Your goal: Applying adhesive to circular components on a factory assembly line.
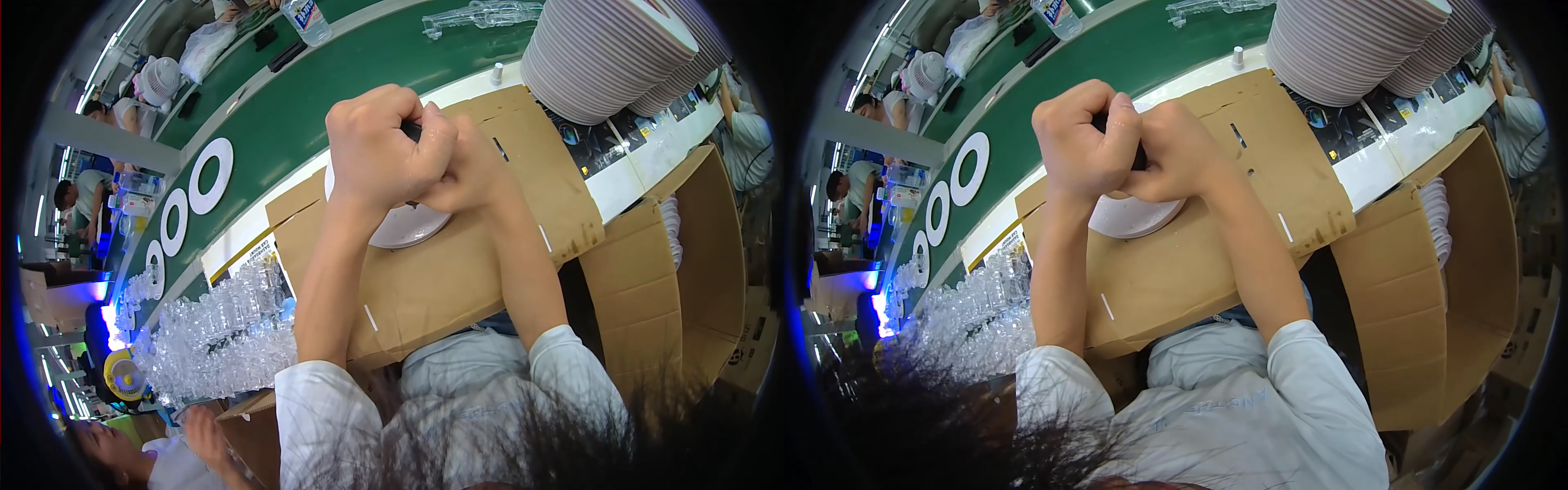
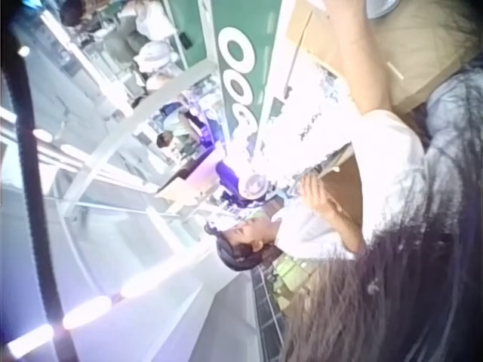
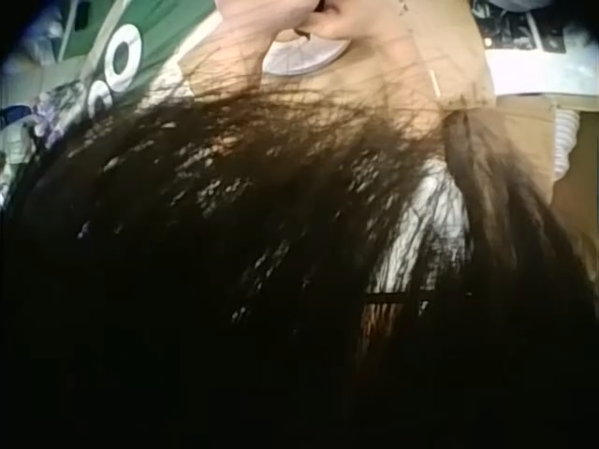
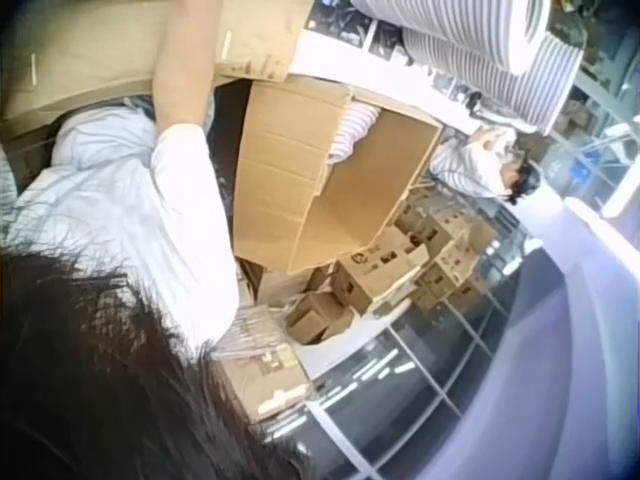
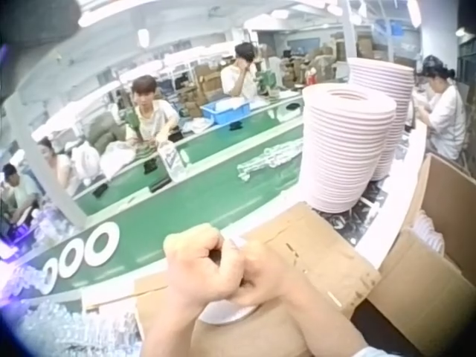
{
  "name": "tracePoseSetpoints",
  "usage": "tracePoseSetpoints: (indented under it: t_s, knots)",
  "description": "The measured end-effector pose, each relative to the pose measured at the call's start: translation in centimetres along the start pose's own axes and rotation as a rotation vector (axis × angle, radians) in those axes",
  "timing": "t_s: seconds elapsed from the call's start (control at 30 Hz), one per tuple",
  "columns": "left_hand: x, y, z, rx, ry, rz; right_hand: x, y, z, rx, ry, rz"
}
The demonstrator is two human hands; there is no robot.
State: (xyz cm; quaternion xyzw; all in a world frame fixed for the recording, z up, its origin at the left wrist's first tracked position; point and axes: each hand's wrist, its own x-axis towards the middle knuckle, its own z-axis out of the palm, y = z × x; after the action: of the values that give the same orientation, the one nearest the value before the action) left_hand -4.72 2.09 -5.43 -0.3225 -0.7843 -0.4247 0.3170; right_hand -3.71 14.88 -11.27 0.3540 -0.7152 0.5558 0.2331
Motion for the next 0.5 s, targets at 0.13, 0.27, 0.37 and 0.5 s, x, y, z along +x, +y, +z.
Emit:
tracePoseSetpoints:
  t_s: [0.13, 0.27, 0.37, 0.5]
  knots:
    - [-0.08, -0.27, 0.07, 0.001, -0.002, 0.026, -0.17, -0.22, -0.26, -0.044, -0.055, 0.049]
    - [0.05, -0.21, -0.11, 0.043, -0.029, -0.004, -0.13, -0.28, -0.10, -0.013, -0.044, 0.061]
    - [0.10, -0.24, -0.06, 0.044, -0.034, 0.000, -0.14, -0.06, -0.09, -0.011, -0.048, 0.053]
    - [0.07, -0.40, -0.19, 0.053, -0.048, -0.010, 0.03, -0.27, 0.10, 0.003, -0.038, 0.050]
